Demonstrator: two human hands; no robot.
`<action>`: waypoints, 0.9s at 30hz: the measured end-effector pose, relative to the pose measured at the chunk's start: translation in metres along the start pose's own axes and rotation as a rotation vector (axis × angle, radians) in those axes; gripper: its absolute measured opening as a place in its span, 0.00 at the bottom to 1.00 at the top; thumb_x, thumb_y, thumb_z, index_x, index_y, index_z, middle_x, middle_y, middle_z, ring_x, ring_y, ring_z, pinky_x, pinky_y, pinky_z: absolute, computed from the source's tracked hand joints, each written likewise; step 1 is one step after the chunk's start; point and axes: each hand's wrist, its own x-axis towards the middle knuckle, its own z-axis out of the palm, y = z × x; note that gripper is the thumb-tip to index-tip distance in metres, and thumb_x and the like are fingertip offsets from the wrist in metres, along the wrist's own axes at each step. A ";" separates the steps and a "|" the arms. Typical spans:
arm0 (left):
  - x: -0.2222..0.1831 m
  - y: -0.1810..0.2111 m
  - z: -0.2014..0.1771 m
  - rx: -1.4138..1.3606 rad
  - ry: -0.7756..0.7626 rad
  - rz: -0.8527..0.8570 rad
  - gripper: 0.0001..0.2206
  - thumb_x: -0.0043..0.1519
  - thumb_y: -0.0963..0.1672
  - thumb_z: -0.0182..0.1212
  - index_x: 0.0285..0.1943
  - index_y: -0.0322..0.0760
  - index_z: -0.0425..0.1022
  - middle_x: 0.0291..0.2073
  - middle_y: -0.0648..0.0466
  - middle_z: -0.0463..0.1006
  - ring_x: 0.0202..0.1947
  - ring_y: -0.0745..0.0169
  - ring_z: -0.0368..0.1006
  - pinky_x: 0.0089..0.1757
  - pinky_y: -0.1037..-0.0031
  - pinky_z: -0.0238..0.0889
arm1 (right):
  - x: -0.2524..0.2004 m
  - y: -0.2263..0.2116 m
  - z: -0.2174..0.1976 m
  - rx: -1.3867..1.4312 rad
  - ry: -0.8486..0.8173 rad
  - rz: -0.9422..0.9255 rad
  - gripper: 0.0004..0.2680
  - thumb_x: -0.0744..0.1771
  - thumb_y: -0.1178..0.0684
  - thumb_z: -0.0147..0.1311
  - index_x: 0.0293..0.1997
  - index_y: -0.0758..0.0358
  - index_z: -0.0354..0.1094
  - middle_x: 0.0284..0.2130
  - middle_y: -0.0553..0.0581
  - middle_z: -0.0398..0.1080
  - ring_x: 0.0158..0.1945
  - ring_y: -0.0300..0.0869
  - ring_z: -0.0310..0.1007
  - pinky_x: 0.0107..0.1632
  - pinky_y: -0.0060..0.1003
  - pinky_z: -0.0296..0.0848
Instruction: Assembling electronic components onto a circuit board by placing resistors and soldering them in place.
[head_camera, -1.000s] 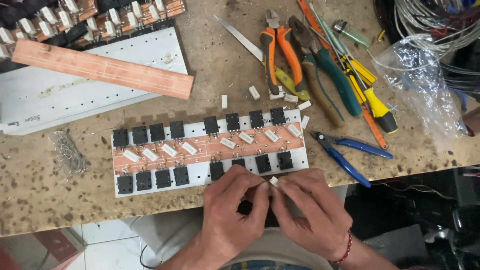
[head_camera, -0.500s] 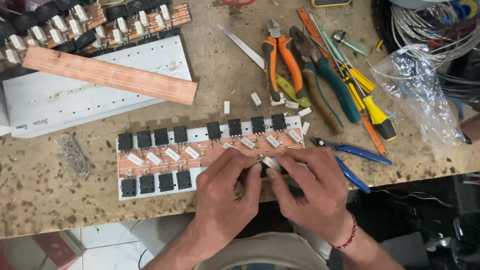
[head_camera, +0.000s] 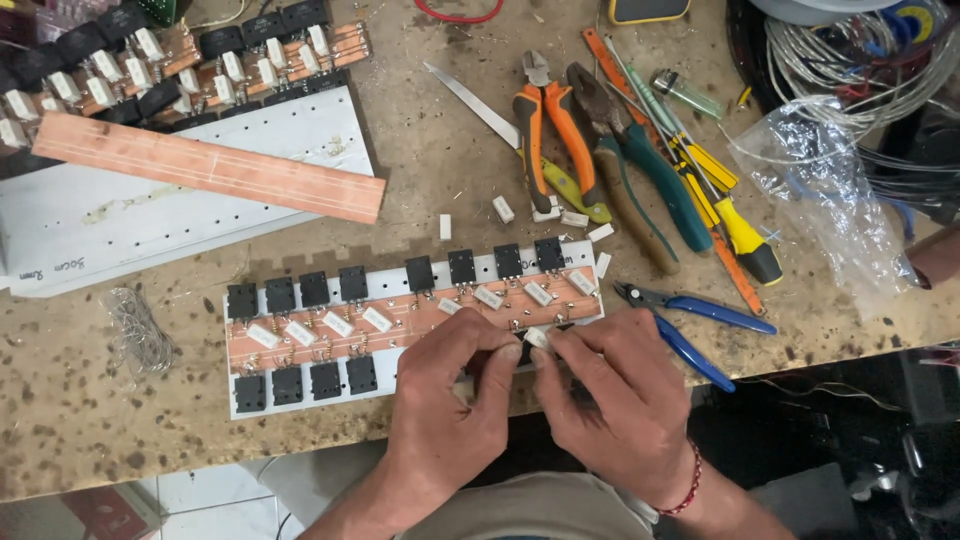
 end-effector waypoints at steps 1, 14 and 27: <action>0.000 0.000 0.000 0.000 -0.001 0.000 0.06 0.66 0.39 0.56 0.34 0.34 0.70 0.25 0.54 0.67 0.25 0.63 0.59 0.29 0.71 0.55 | 0.000 0.000 0.000 0.000 0.001 0.001 0.04 0.66 0.62 0.61 0.38 0.72 0.71 0.31 0.63 0.71 0.31 0.50 0.69 0.36 0.45 0.64; 0.010 0.011 -0.013 0.044 -0.135 -0.069 0.03 0.63 0.40 0.61 0.41 0.35 0.79 0.30 0.55 0.78 0.25 0.66 0.69 0.30 0.74 0.65 | 0.011 0.016 -0.018 -0.039 -0.050 -0.151 0.03 0.67 0.62 0.59 0.37 0.72 0.71 0.34 0.63 0.72 0.35 0.51 0.72 0.40 0.46 0.67; 0.007 0.010 -0.002 0.055 -0.024 0.111 0.06 0.63 0.35 0.57 0.33 0.34 0.71 0.24 0.54 0.69 0.21 0.65 0.60 0.26 0.75 0.56 | 0.005 0.004 -0.012 0.085 -0.004 -0.065 0.03 0.64 0.66 0.61 0.36 0.76 0.71 0.30 0.66 0.71 0.31 0.51 0.72 0.37 0.43 0.72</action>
